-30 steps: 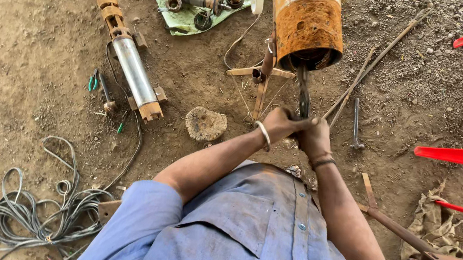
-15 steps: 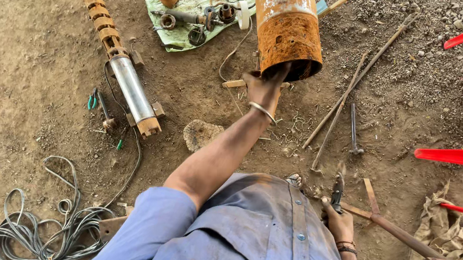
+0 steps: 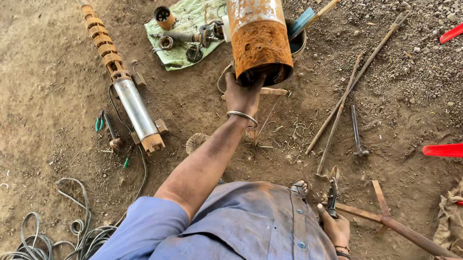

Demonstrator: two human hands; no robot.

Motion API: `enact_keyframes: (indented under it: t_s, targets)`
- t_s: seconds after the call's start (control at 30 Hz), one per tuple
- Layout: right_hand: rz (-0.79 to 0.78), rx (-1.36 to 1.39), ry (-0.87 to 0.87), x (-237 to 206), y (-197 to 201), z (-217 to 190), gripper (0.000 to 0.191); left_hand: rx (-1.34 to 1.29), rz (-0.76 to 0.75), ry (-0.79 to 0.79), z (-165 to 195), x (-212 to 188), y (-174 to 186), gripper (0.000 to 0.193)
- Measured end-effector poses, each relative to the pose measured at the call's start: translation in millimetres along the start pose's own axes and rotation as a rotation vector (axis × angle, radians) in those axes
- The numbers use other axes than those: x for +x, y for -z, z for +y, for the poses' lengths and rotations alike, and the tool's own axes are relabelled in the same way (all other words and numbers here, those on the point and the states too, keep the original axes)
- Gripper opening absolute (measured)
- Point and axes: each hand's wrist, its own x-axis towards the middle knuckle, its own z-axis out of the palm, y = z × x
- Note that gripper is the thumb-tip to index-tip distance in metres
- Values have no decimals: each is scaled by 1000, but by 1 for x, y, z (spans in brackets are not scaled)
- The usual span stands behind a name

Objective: The person works on a rusty submersible pump casing held upright on the ground, pulling a coiled cable or winding out of the open end by hand and with pliers, repositioning the casing and gripping the extracted cable with pliers to draw more of it out.

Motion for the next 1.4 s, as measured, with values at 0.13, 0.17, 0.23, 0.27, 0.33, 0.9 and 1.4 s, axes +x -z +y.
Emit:
enact_keyframes:
  t_s: [0.13, 0.17, 0.23, 0.27, 0.33, 0.9, 1.4]
  targets:
    - [10, -55, 3, 3, 3, 3, 65, -35, -2, -52, 6, 0, 6, 75]
    - [3, -41, -11, 4, 4, 3, 65, -2, 10, -32, 8, 1, 7, 74]
    - [-11, -20, -48, 4, 4, 3, 64, -10, 8, 38, 14, 2, 7, 75]
    - [-21, -19, -50, 5, 5, 3, 63, -54, -7, 83, 18, 2, 7, 78]
    - [-40, -16, -55, 5, 6, 1, 61, -80, -34, 201, 26, 1, 5, 84]
    - [-70, -190, -66, 11, 11, 9, 74, 227, 307, -188, 27, -24, -7, 88]
    - [-40, -136, -110, 19, 11, 9, 77, 445, 402, -473, 25, -26, -10, 129]
